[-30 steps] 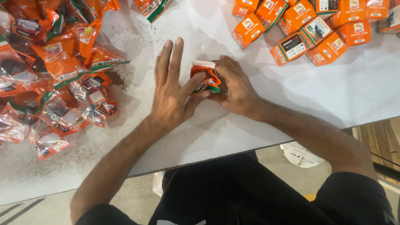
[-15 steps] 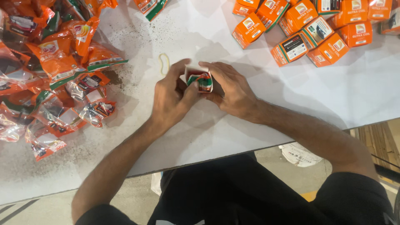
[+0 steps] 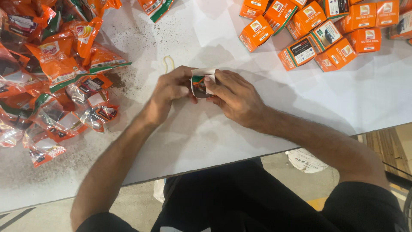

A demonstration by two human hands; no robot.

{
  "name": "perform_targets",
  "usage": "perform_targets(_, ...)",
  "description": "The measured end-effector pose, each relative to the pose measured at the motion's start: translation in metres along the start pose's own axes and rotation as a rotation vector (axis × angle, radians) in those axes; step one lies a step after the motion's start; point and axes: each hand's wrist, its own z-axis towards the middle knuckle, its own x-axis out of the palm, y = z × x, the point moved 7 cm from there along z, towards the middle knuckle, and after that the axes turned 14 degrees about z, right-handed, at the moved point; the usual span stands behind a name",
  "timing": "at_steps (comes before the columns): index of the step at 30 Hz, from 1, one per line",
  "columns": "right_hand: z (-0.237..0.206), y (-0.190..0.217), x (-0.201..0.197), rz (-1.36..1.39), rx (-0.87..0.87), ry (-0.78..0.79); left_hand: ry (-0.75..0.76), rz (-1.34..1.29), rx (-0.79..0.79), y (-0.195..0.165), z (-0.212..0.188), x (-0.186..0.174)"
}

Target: The person picks up small orange paste sachets from a pile on the table, opens a small orange cardboard box, places a sachet inside, and folds the box flaps closed. They set finished boxes aside and repeat the packing cycle with new sachets and boxes.

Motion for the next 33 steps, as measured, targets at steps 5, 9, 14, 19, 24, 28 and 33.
perform_targets(5, 0.003, 0.005, 0.001, 0.027, -0.005, 0.004, 0.002, 0.074, -0.169, 0.017, 0.017, -0.009)
perform_targets(9, 0.001, 0.001, 0.001, 0.096, 0.036, -0.006, -0.088, 0.283, -0.078, 0.013, 0.022, -0.003)
perform_targets(14, -0.008, -0.013, 0.003, 0.209, 0.164, -0.038, -0.214, 0.891, 0.700, -0.031, -0.023, 0.018)
perform_targets(19, -0.011, -0.020, 0.006, 0.289, 0.283, -0.024, -0.238, 1.009, 0.737, -0.019, -0.034, 0.019)
perform_targets(24, -0.006, -0.018, 0.006, 0.276, 0.278, -0.021, -0.258, 0.928, 0.709, -0.012, -0.029, 0.016)
perform_targets(28, -0.008, -0.018, 0.006, 0.261, 0.265, -0.026, -0.215, 1.052, 0.779, -0.018, -0.036, 0.024)
perform_targets(33, -0.002, -0.012, 0.004, 0.158, 0.166, 0.003, -0.140, 1.235, 0.786, -0.018, -0.037, 0.024)
